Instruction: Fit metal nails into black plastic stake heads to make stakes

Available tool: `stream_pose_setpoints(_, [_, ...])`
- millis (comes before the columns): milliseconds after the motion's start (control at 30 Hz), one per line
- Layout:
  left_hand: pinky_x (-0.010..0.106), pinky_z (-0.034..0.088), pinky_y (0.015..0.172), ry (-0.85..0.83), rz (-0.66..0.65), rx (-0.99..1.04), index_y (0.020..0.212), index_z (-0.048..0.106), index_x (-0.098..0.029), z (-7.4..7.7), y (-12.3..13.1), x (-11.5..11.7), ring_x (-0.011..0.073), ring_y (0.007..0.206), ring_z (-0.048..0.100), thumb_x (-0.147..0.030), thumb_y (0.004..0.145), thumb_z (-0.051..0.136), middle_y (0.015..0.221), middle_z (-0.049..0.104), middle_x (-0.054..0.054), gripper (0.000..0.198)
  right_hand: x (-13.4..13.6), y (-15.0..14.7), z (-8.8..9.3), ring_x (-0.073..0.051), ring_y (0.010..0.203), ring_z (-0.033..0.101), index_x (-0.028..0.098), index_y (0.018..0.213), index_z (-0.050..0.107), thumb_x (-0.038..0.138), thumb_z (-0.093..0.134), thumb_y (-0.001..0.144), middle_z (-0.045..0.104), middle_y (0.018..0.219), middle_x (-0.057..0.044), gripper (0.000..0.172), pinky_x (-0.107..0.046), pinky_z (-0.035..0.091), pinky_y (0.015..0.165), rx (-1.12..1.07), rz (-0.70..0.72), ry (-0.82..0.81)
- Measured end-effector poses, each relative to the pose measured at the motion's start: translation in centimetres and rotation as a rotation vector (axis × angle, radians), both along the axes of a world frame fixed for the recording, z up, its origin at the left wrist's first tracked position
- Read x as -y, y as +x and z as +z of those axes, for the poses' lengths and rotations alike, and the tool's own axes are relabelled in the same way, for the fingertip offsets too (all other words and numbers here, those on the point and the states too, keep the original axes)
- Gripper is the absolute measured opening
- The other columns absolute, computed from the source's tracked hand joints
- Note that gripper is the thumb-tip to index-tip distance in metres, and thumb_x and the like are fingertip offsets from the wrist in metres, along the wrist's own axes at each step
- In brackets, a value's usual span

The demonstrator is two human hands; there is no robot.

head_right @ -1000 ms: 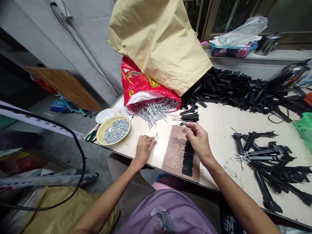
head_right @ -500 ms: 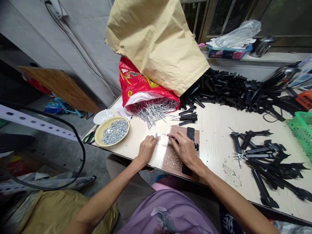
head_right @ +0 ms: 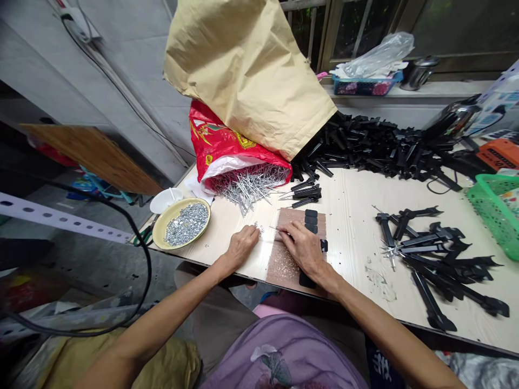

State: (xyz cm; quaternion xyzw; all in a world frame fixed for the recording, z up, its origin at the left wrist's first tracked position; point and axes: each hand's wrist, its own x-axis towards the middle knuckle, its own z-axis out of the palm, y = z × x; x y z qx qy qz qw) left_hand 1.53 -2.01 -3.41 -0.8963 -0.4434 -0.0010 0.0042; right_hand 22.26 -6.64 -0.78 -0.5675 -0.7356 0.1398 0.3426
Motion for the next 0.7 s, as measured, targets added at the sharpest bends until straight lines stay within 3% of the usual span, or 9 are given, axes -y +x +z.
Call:
stream_pose_setpoints(167, [0.027, 0.041, 0.064, -0.051, 0.036, 0.084, 0.091, 0.057, -0.02, 0.7, -0.5, -0.4, 0.0196, 0.087, 0.05, -0.016, 0.091, 0.04, 0.093, 0.055, 0.007, 0.017, 0.2, 0.0, 0.0, -0.019, 0.083, 0.061, 0.024, 0.103, 0.064, 0.031, 0.045, 0.091, 0.062, 0.091, -0.005, 0.024, -0.032, 0.05, 0.075, -0.018, 0.004, -0.004])
stream_pose_setpoints(267, [0.026, 0.039, 0.063, -0.009, 0.12, 0.125, 0.107, 0.055, -0.024, 1.2, -0.6, -0.6, 0.0185, 0.089, 0.049, -0.022, 0.093, 0.038, 0.099, 0.053, 0.005, 0.023, 0.2, -0.1, 0.0, -0.019, 0.083, 0.061, 0.024, 0.102, 0.065, 0.03, 0.044, 0.091, 0.062, 0.092, -0.005, 0.024, -0.032, 0.05, 0.075, -0.044, 0.005, 0.0])
stream_pose_setpoints(367, [0.025, 0.038, 0.062, -0.02, 0.094, 0.148, 0.117, 0.053, -0.029, 1.5, -0.2, -1.2, 0.0194, 0.095, 0.047, -0.024, 0.092, 0.039, 0.103, 0.051, 0.005, 0.028, 0.2, 0.0, 0.0, -0.019, 0.083, 0.061, 0.024, 0.103, 0.064, 0.029, 0.044, 0.091, 0.062, 0.092, -0.005, 0.024, -0.032, 0.05, 0.075, -0.045, 0.01, -0.003])
stream_pose_setpoints(500, [0.026, 0.039, 0.066, -0.076, 0.019, 0.157, 0.103, 0.061, -0.026, 1.7, 0.3, -2.2, 0.0196, 0.097, 0.045, -0.023, 0.091, 0.042, 0.101, 0.052, 0.005, 0.022, 0.2, 0.2, -0.2, -0.019, 0.085, 0.061, 0.023, 0.103, 0.064, 0.029, 0.044, 0.092, 0.062, 0.093, -0.005, 0.024, -0.032, 0.05, 0.076, -0.043, 0.009, -0.003])
stream_pose_setpoints(700, [0.028, 0.041, 0.068, -0.093, 0.003, 0.124, 0.094, 0.061, -0.021, 1.6, 0.5, -3.0, 0.0203, 0.096, 0.046, -0.019, 0.091, 0.041, 0.096, 0.055, 0.005, 0.02, 0.4, 0.5, -0.8, -0.019, 0.084, 0.061, 0.023, 0.103, 0.064, 0.029, 0.044, 0.092, 0.062, 0.093, -0.005, 0.024, -0.032, 0.05, 0.076, -0.051, 0.008, -0.012])
